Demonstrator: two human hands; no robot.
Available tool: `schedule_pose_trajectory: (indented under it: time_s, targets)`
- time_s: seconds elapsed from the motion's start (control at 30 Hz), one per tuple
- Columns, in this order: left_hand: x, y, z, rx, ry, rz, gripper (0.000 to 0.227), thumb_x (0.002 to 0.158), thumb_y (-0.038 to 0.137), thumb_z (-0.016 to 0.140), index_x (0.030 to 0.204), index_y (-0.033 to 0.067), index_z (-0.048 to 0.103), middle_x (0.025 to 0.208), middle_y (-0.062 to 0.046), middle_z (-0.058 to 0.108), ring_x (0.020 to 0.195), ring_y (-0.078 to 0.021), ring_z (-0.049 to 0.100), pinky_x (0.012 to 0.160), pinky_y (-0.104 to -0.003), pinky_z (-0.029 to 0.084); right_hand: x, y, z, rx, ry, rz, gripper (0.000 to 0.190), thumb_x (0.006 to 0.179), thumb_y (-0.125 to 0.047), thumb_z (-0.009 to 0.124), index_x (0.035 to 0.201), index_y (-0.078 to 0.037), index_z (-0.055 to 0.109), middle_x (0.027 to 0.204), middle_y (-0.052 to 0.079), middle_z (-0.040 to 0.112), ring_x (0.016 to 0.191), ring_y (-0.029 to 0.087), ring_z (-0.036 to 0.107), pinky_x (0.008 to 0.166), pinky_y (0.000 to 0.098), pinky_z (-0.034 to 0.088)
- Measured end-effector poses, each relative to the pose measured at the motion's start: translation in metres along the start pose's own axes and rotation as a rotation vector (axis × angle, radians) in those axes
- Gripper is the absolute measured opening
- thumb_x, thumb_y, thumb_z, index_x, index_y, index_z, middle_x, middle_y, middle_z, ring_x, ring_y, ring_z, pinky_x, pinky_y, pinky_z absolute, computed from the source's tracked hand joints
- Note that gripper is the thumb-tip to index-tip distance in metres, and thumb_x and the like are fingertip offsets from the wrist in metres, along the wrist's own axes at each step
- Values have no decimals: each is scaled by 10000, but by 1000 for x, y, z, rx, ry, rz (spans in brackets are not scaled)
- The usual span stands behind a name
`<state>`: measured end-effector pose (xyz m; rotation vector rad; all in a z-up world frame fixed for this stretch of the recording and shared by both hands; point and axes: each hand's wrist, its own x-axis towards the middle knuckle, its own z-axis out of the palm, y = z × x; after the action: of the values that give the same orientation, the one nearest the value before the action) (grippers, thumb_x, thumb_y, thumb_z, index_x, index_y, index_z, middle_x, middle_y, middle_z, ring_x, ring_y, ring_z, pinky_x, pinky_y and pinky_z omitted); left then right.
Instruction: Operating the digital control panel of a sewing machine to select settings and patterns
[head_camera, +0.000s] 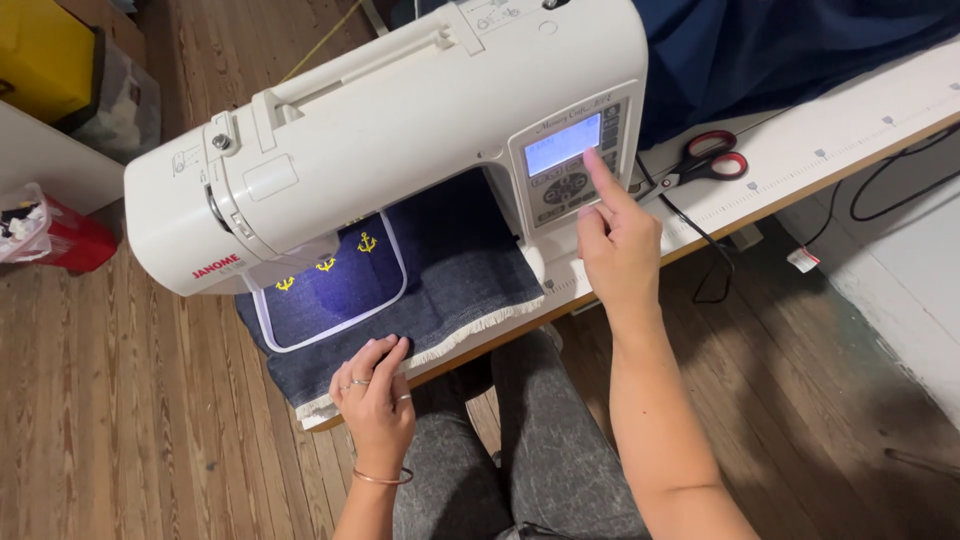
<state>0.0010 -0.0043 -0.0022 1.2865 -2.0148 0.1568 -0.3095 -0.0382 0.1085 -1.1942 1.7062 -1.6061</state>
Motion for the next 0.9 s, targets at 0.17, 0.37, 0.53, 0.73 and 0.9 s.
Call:
schedule_pose_trajectory:
  time_s: [0.17, 0.37, 0.53, 0.73, 0.9]
  targets:
    - [-1, 1, 0, -14, -1, 2, 486, 860, -58, 536, 1224, 215, 706, 1268, 47, 669, 1230, -211, 629, 1056, -383, 353, -6, 0, -9, -37, 7, -6, 569, 961, -45, 473, 1513, -172, 532, 537, -33, 477, 529, 74, 446, 616, 221, 470]
    - [1, 0, 0, -13, 8, 6, 445, 894, -42, 543, 1219, 213, 709, 1260, 44, 674, 1222, -212, 634, 1051, -381, 357, -8, 2, -11, -59, 21, -40, 565, 950, -37, 471, 1497, -150, 551, 523, -21, 497, 523, 81, 493, 614, 223, 487]
    - [-1, 0, 0, -3, 6, 1, 442, 895, -44, 549, 1216, 213, 709, 1260, 45, 673, 1220, -208, 635, 1061, -377, 346, -8, -3, -10, -55, 11, -31, 573, 942, -48, 471, 1497, -163, 553, 532, -26, 486, 535, 79, 483, 641, 222, 482]
    - [0, 0, -1, -6, -4, -1, 465, 872, -46, 547, 1221, 216, 705, 1262, 46, 672, 1221, -217, 632, 1061, -385, 351, 5, 5, -1, -24, -10, -36, 586, 957, -14, 453, 1529, -127, 504, 516, -28, 452, 514, 78, 435, 601, 236, 468]
    - [4, 3, -4, -22, 4, 23, 440, 887, -36, 538, 1223, 189, 710, 1265, 16, 679, 1222, -233, 638, 1065, -393, 358, 6, 19, -7, -136, -4, -161, 598, 953, -10, 482, 1528, -170, 519, 572, -79, 313, 541, 76, 284, 561, 245, 344]
